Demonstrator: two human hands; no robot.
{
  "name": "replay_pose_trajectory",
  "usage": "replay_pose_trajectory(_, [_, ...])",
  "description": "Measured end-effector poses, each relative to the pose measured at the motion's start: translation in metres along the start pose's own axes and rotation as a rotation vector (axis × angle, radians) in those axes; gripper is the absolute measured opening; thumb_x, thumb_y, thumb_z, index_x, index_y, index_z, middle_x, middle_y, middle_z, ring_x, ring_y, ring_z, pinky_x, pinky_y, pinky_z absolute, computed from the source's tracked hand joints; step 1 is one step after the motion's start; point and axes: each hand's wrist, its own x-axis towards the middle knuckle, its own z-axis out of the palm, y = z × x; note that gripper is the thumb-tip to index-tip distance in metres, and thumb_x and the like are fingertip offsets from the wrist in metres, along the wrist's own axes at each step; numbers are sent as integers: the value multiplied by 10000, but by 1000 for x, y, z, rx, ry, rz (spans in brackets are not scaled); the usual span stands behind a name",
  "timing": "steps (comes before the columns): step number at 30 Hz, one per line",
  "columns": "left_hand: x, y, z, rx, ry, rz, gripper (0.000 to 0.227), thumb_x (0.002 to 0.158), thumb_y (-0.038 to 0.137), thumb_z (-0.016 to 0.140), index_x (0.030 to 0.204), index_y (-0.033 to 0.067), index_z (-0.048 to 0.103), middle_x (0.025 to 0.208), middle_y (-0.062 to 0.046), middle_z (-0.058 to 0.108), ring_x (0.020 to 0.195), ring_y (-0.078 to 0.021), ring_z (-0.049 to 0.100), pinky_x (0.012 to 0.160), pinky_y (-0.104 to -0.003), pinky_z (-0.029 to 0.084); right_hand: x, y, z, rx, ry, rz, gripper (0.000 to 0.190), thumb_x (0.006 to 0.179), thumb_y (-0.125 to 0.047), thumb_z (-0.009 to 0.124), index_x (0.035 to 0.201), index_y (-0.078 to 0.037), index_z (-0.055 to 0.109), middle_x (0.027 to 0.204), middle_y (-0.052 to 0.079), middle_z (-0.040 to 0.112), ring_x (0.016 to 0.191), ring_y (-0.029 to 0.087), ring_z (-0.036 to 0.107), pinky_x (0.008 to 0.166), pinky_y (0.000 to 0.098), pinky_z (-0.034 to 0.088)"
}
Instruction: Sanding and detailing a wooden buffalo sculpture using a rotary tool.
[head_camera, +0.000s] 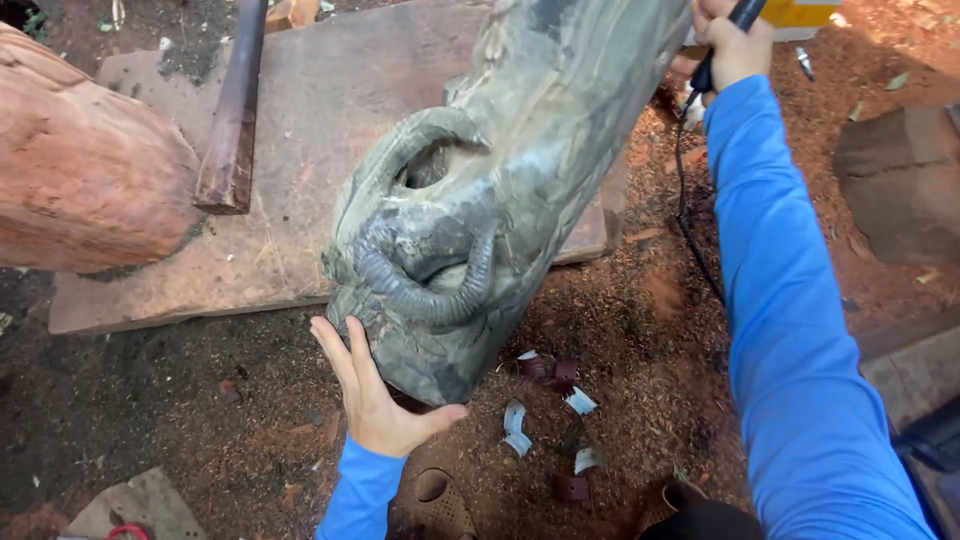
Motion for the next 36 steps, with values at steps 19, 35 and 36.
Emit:
replay_pose_trajectory(19, [13,-18,3,6,129,81,1075,875,739,498,1624,41,172,1695,-312,43,1597,-527,83,1302,-672,134,4,29,-39,-171,-44,-23,222,1001,-121,636,1165,14,701,856,71,739,545,85,718,464,148,654])
replay_pose_trajectory(35, [30,-71,-7,-141,108,240,1165,789,814,524,1611,33,253,1708,-265,91,1620,-465,65,1348,-641,93,-84,35,-141,145,140,-26,277,973,9,631,1243,-21,578,814,124,703,550,203,693,452,313,564])
replay_pose_trajectory(36, [31,-75,-4,-170,127,261,1184,786,842,505,1618,46,230,1712,-265,76,1626,-453,62,1356,-629,90,-77,44,-153,-41,191,-98,253,938,-178,760,1162,-64,730,890,56,777,695,147,737,615,267,619])
